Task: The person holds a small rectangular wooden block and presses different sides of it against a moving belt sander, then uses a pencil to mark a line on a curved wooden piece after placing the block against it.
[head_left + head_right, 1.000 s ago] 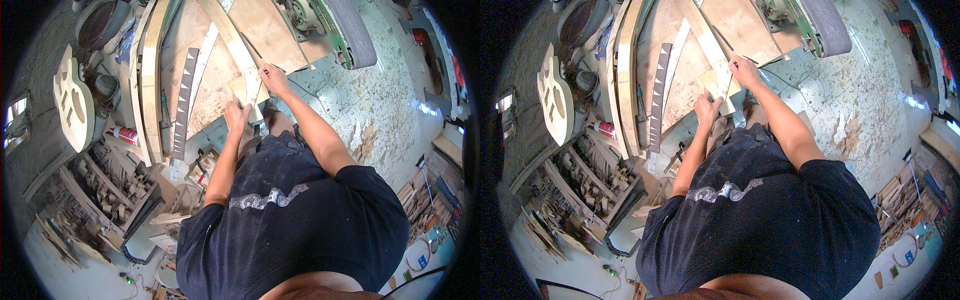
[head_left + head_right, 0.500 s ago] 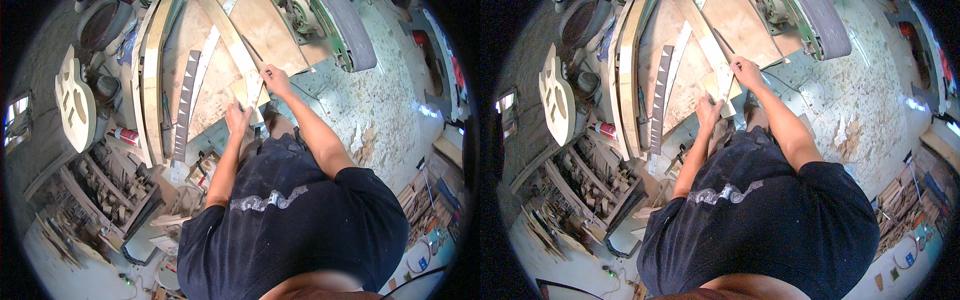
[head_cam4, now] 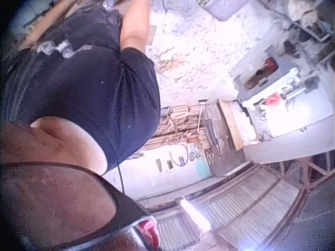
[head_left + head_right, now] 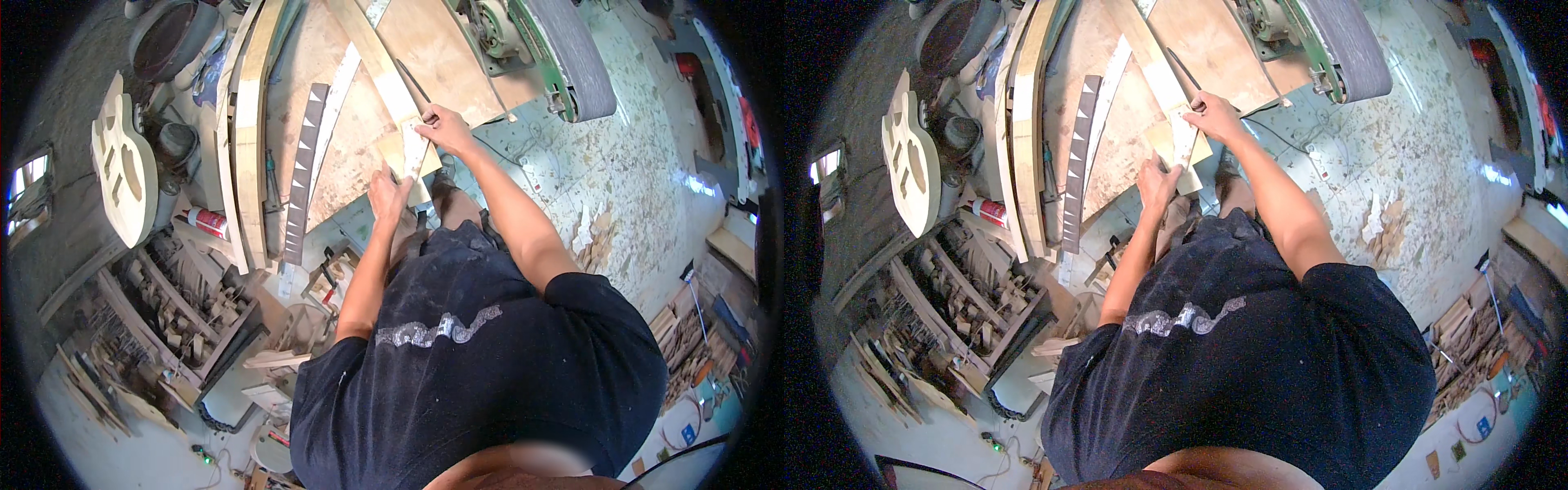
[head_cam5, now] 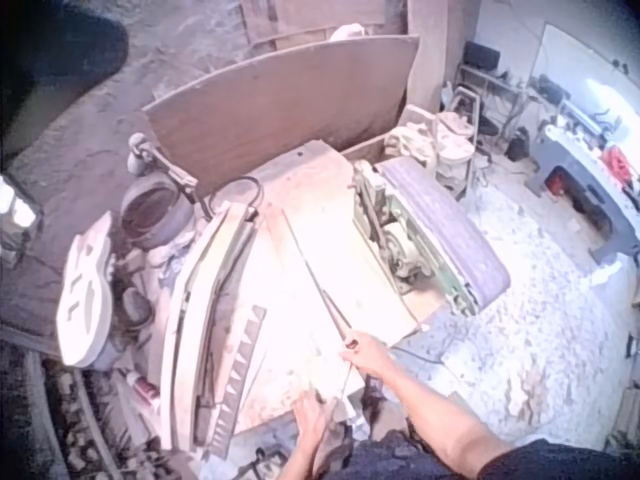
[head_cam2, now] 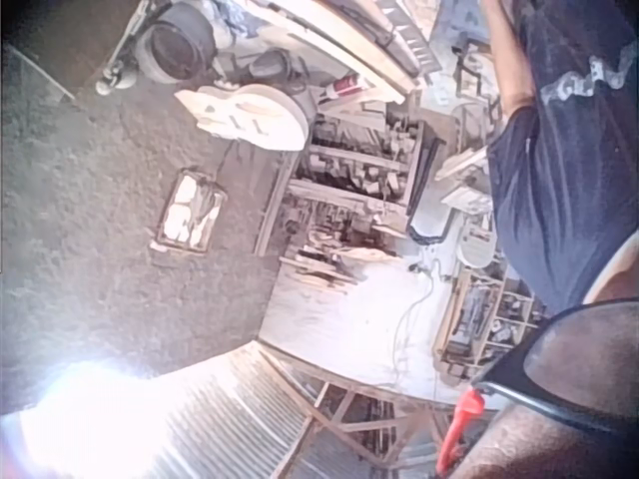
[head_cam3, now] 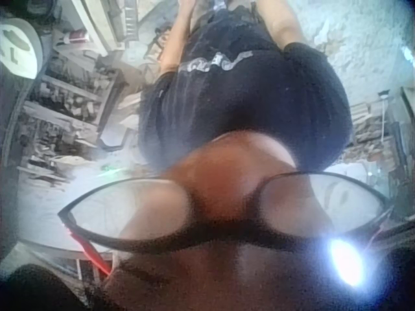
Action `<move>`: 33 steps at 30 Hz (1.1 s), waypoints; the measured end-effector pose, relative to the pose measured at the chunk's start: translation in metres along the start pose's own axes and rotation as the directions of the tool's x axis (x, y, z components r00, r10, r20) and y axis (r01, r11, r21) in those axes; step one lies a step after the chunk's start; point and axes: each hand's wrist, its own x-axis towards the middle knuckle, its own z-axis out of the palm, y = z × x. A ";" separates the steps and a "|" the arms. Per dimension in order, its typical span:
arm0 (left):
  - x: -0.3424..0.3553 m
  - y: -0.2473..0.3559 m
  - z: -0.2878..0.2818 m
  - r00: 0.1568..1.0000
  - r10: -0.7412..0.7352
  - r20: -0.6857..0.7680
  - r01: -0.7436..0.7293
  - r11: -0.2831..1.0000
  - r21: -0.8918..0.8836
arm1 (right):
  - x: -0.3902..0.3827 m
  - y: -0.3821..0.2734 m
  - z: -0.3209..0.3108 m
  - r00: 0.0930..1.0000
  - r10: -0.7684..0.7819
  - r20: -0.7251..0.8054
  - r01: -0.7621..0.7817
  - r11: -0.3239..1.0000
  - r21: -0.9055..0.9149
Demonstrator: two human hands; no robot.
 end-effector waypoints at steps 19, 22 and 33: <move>0.007 -0.005 -0.003 0.998 0.066 0.010 -0.067 0.997 0.028 | -0.001 -0.006 0.003 0.999 0.008 -0.039 -0.010 0.998 -0.055; 0.006 -0.006 -0.002 0.998 0.066 0.018 -0.066 0.997 0.032 | -0.002 -0.007 0.002 0.999 -0.022 -0.045 0.018 0.997 -0.079; 0.008 0.001 -0.011 0.998 0.056 0.001 -0.056 0.998 0.035 | -0.004 -0.016 -0.003 0.998 -0.055 -0.041 0.049 0.990 -0.132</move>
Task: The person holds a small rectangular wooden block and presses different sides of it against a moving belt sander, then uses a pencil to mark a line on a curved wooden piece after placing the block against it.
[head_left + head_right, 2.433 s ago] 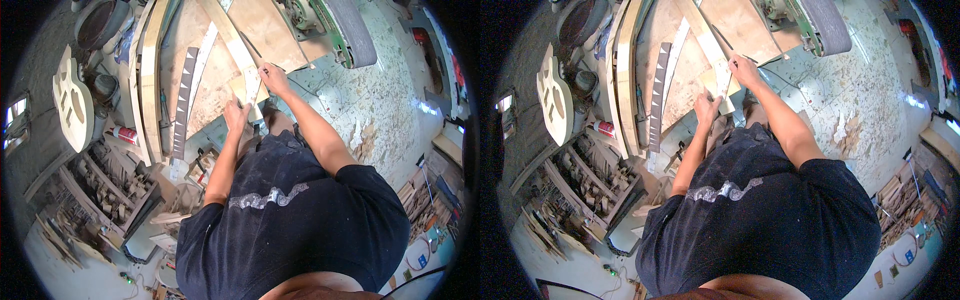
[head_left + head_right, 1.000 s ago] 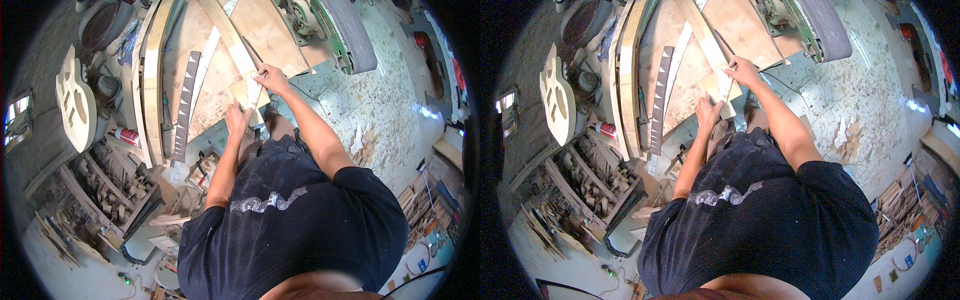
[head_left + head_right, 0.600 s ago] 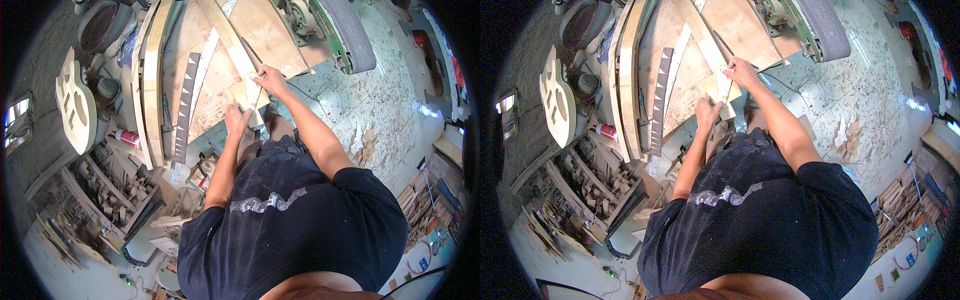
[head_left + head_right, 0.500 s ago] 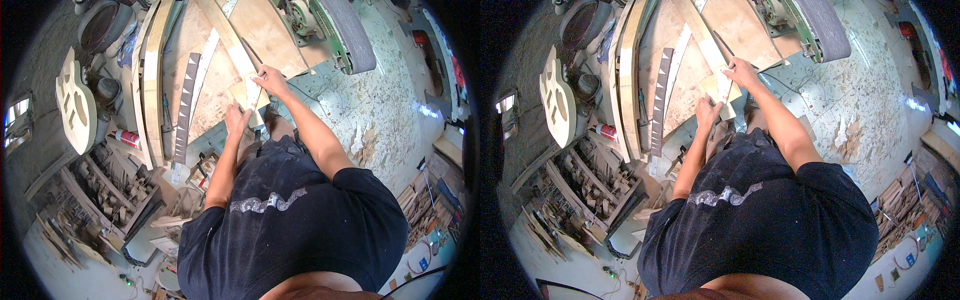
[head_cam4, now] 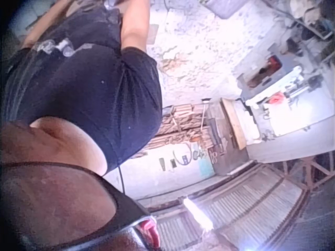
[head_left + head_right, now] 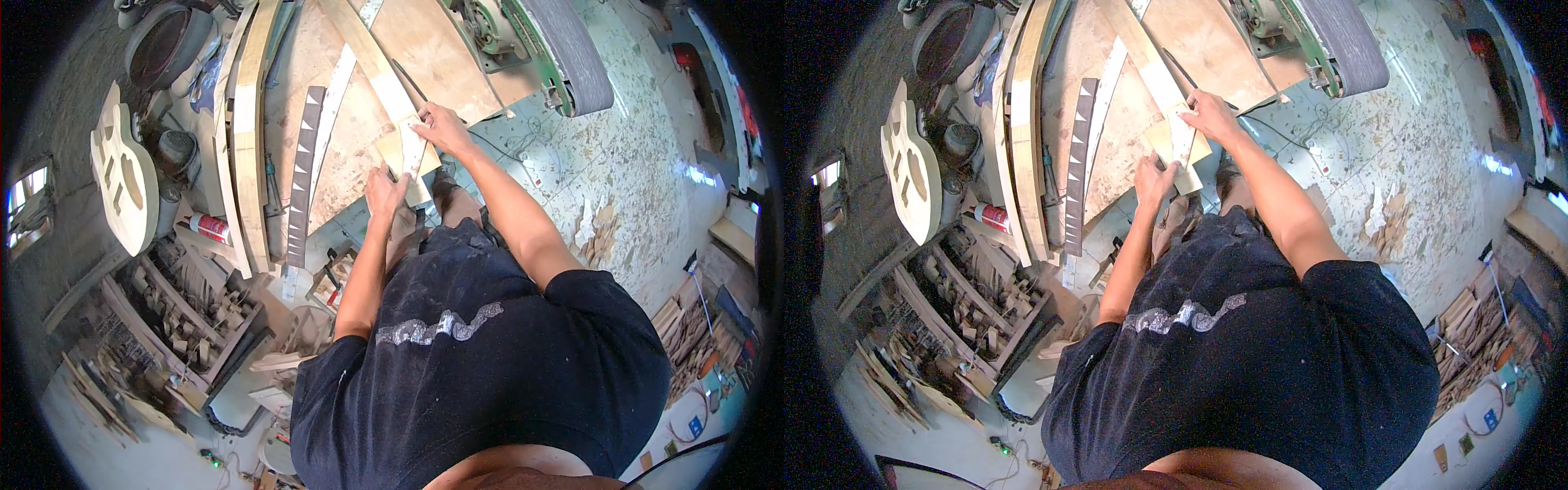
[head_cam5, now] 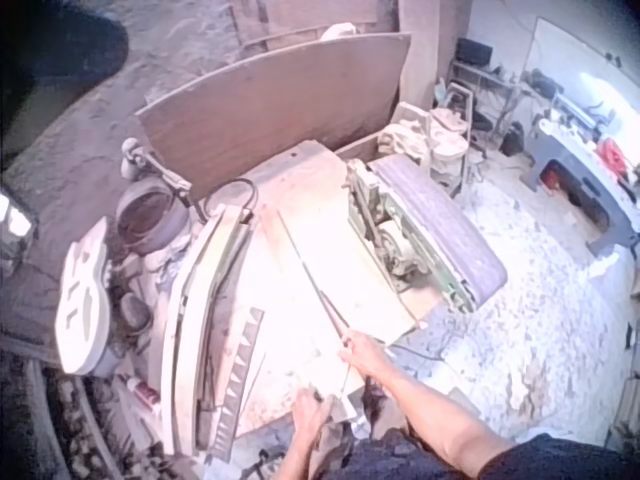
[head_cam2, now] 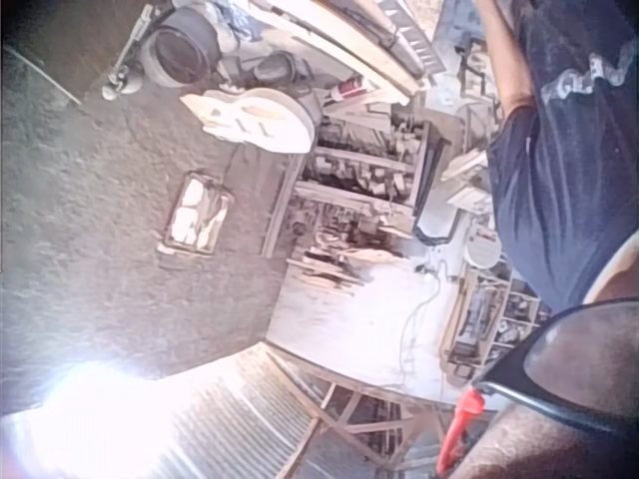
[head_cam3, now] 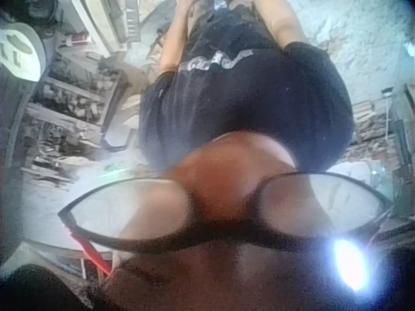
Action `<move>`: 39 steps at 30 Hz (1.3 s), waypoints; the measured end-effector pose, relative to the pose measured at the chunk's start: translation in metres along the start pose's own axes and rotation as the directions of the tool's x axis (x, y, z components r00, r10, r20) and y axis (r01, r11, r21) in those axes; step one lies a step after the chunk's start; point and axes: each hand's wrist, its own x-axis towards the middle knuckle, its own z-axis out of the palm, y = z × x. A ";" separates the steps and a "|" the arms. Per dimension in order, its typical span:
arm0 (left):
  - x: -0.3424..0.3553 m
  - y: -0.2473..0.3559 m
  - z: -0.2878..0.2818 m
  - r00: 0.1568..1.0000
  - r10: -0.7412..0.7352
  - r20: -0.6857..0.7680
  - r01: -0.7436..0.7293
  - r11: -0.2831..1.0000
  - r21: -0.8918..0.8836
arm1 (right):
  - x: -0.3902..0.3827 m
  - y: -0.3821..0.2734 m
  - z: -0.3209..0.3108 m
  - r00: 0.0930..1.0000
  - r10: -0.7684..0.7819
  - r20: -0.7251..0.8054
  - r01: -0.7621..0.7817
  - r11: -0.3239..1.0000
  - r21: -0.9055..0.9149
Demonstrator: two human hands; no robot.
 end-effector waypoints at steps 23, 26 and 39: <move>0.060 0.031 -0.032 0.971 -0.197 0.136 0.168 0.966 0.197 | 0.000 0.004 0.005 1.000 0.002 -0.012 -0.003 0.997 -0.071; 0.059 0.029 -0.029 0.976 -0.198 0.092 0.177 0.964 0.198 | 0.001 0.006 0.006 1.000 -0.011 -0.018 0.010 0.996 -0.083; 0.059 0.025 -0.037 0.975 -0.158 0.156 0.136 0.980 0.142 | -0.002 0.012 0.006 0.997 0.013 0.071 -0.013 1.000 -0.005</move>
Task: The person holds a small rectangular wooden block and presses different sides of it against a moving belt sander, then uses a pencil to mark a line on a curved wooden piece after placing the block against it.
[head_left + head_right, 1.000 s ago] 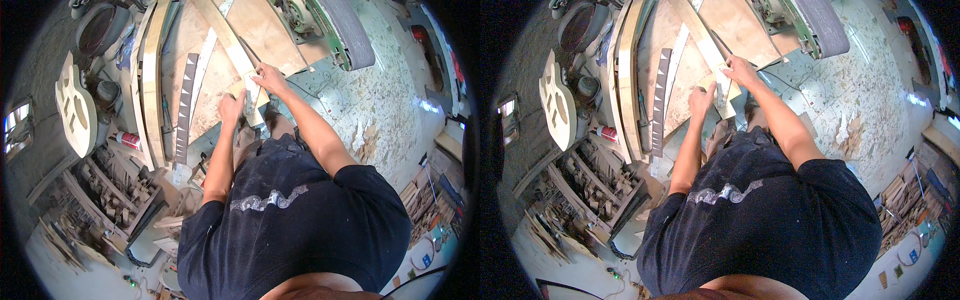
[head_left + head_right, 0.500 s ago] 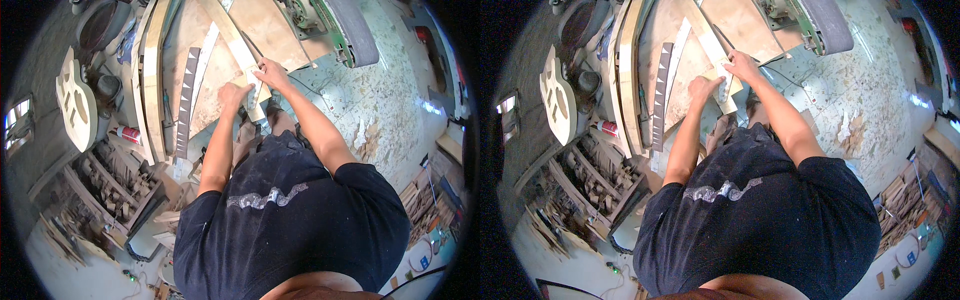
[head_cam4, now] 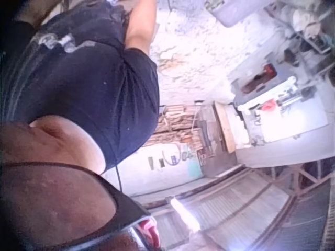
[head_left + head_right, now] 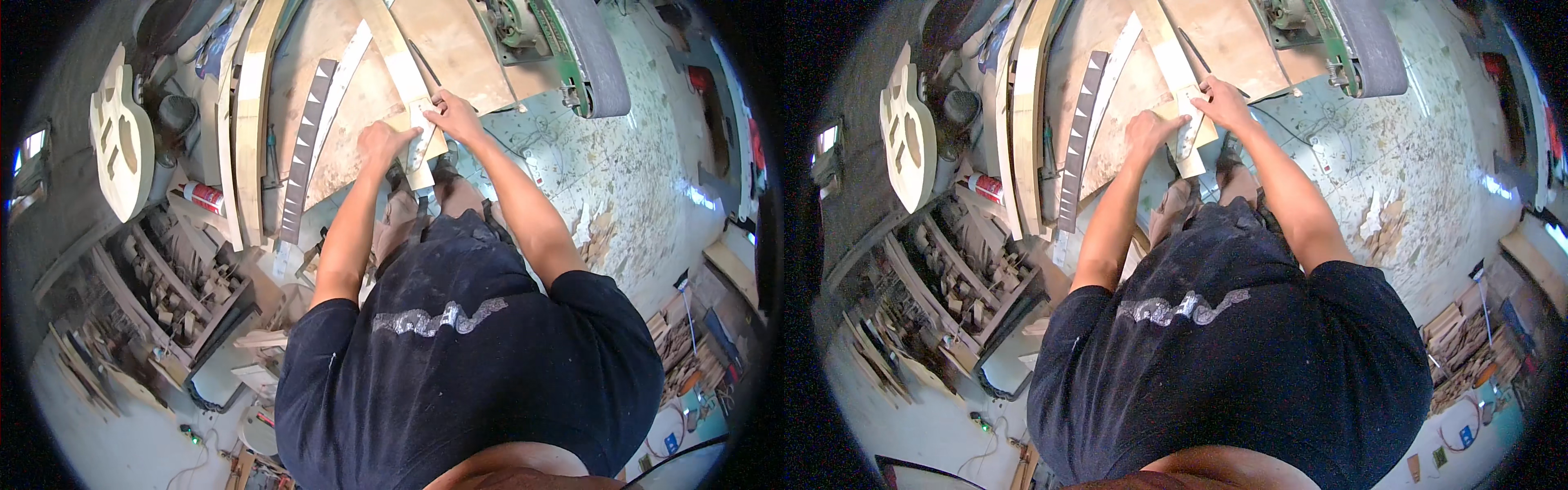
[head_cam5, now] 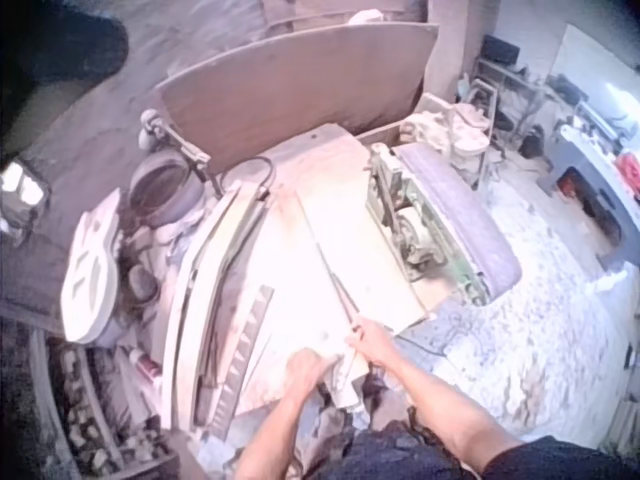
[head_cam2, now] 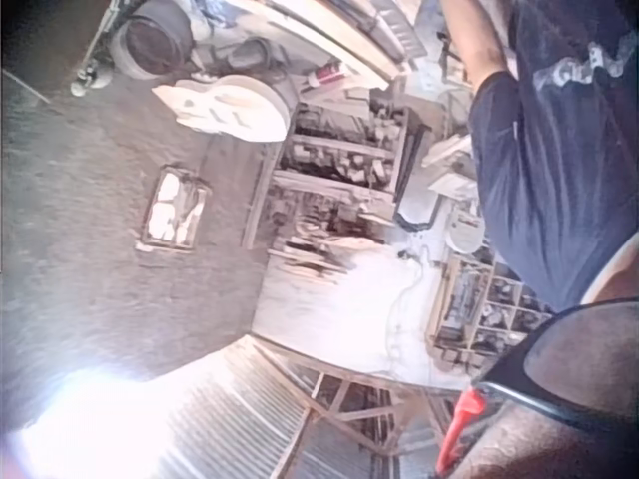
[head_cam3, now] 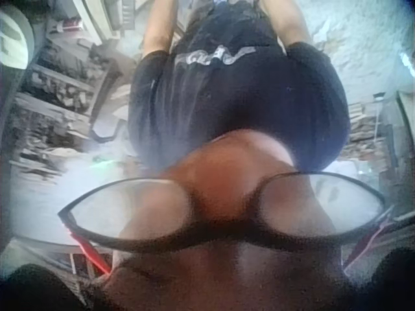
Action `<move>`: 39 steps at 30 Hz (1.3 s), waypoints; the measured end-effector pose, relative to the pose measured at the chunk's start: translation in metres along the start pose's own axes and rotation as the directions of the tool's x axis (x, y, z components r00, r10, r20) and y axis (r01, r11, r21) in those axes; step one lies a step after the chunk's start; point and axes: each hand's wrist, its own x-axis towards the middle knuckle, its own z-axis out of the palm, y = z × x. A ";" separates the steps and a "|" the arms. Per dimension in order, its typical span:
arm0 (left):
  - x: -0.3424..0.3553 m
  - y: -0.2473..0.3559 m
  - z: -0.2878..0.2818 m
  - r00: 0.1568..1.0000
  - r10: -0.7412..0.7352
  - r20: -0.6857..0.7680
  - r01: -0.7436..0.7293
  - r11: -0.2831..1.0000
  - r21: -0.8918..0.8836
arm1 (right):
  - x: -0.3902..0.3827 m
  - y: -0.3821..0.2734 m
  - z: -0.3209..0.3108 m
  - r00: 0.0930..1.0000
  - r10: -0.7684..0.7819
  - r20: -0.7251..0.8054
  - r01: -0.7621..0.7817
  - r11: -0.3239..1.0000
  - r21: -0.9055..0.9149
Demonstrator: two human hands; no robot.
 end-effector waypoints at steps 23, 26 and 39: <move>0.007 -0.006 0.008 1.000 0.003 -0.013 -0.002 0.999 0.034 | 0.095 -0.015 -0.015 0.994 -0.071 -0.082 0.034 0.921 -0.389; 0.005 -0.005 0.007 0.999 0.005 -0.038 -0.004 1.000 0.024 | 0.101 -0.008 -0.008 0.995 -0.089 -0.052 0.055 0.885 -0.463; 0.011 -0.004 0.009 1.000 -0.001 -0.011 0.002 0.999 0.052 | -0.007 0.002 -0.051 0.995 0.073 0.071 -0.097 0.894 0.438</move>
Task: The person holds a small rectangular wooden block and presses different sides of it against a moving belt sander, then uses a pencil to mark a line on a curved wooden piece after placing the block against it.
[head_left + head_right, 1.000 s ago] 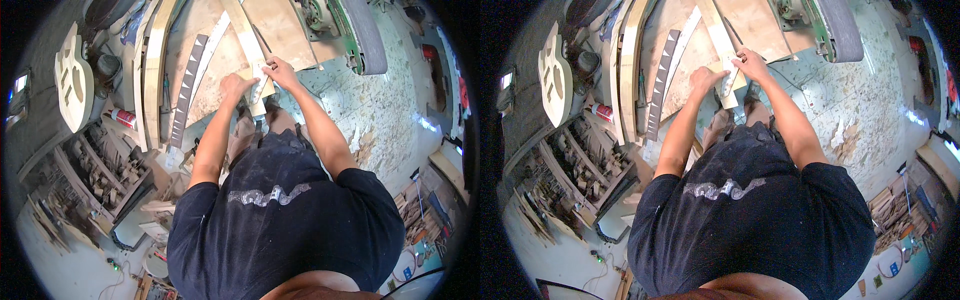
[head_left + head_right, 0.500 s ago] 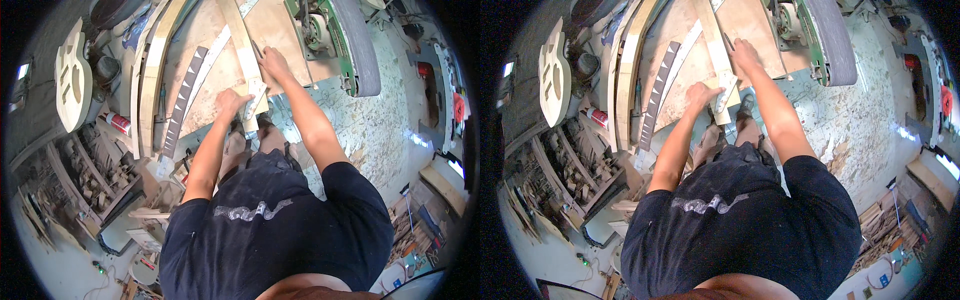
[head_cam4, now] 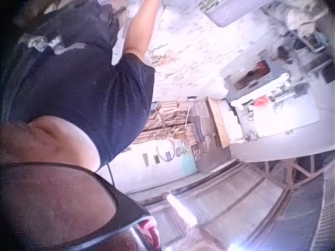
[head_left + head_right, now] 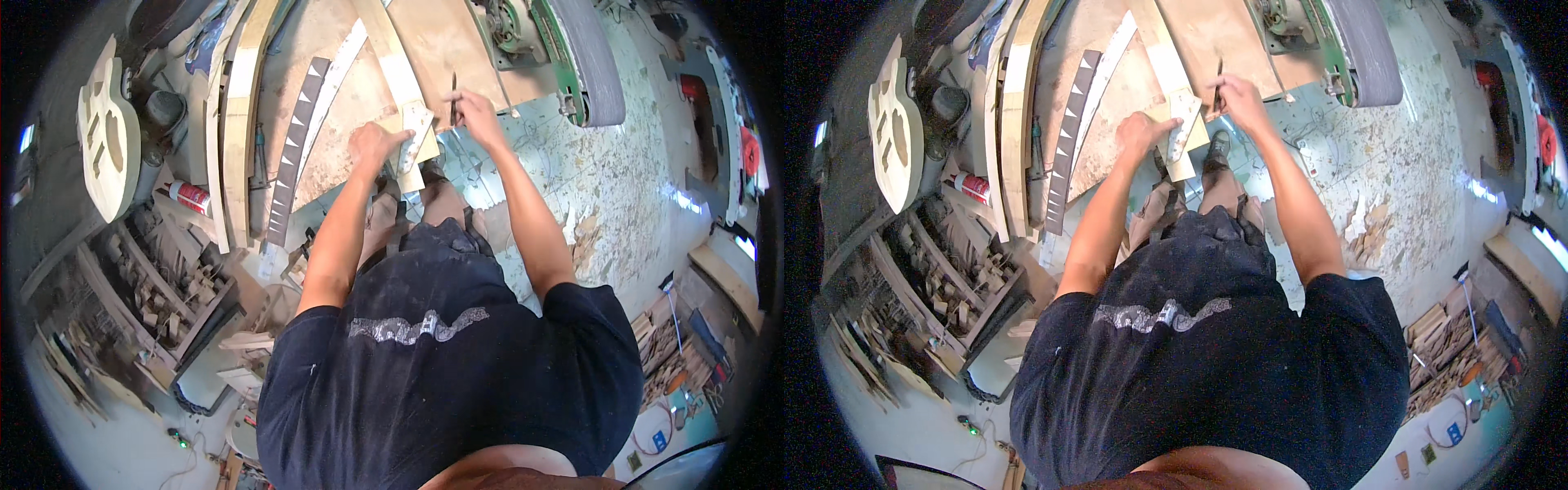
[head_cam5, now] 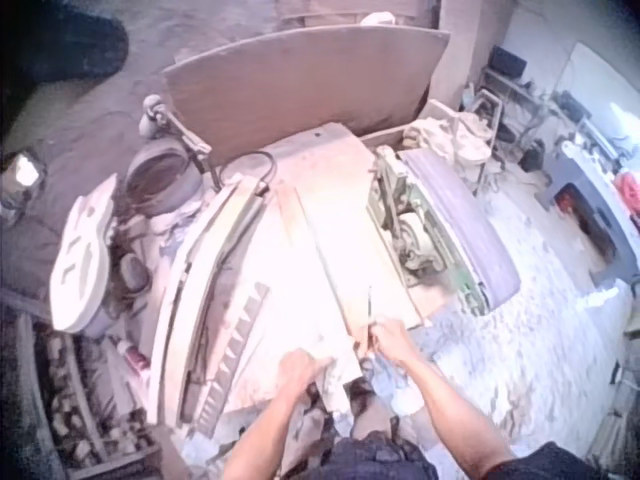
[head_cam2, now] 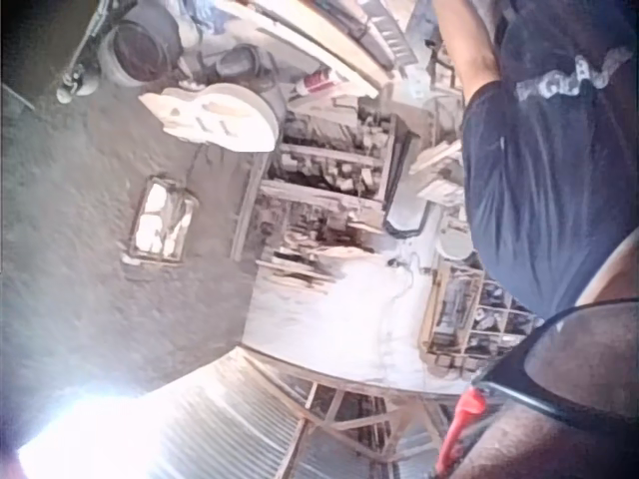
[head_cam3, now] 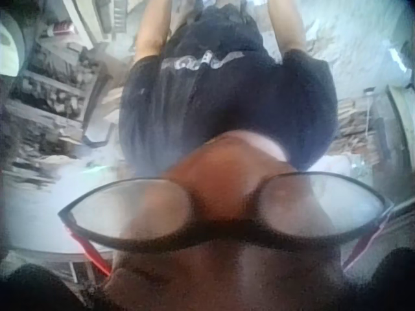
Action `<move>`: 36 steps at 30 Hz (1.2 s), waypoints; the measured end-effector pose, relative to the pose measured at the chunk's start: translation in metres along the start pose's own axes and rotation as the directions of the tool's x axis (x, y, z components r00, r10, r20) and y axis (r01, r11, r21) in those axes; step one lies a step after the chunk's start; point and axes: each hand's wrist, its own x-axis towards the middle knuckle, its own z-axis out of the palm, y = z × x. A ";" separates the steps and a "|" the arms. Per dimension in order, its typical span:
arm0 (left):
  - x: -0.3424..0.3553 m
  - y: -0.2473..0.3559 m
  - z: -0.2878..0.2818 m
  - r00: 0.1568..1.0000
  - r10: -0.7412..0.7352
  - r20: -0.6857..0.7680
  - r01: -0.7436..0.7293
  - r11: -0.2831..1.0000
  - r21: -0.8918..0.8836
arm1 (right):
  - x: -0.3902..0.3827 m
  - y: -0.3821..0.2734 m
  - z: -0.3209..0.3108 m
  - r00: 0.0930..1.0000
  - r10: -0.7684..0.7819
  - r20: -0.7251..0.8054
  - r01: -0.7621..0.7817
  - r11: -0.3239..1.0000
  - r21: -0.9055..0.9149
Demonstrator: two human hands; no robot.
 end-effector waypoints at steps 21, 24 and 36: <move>-0.002 0.005 -0.008 0.995 -0.034 0.094 0.034 0.999 0.002 | -0.086 0.016 0.065 0.900 -0.321 -0.295 0.177 0.888 -0.425; 0.005 -0.003 0.005 0.999 -0.018 0.035 0.018 1.000 0.014 | -0.047 0.028 0.062 0.887 -0.336 -0.318 0.160 0.867 -0.471; 0.001 0.000 0.001 1.000 -0.013 -0.009 0.014 0.999 0.041 | 0.004 0.022 0.054 0.947 -0.261 -0.190 0.155 0.883 -0.443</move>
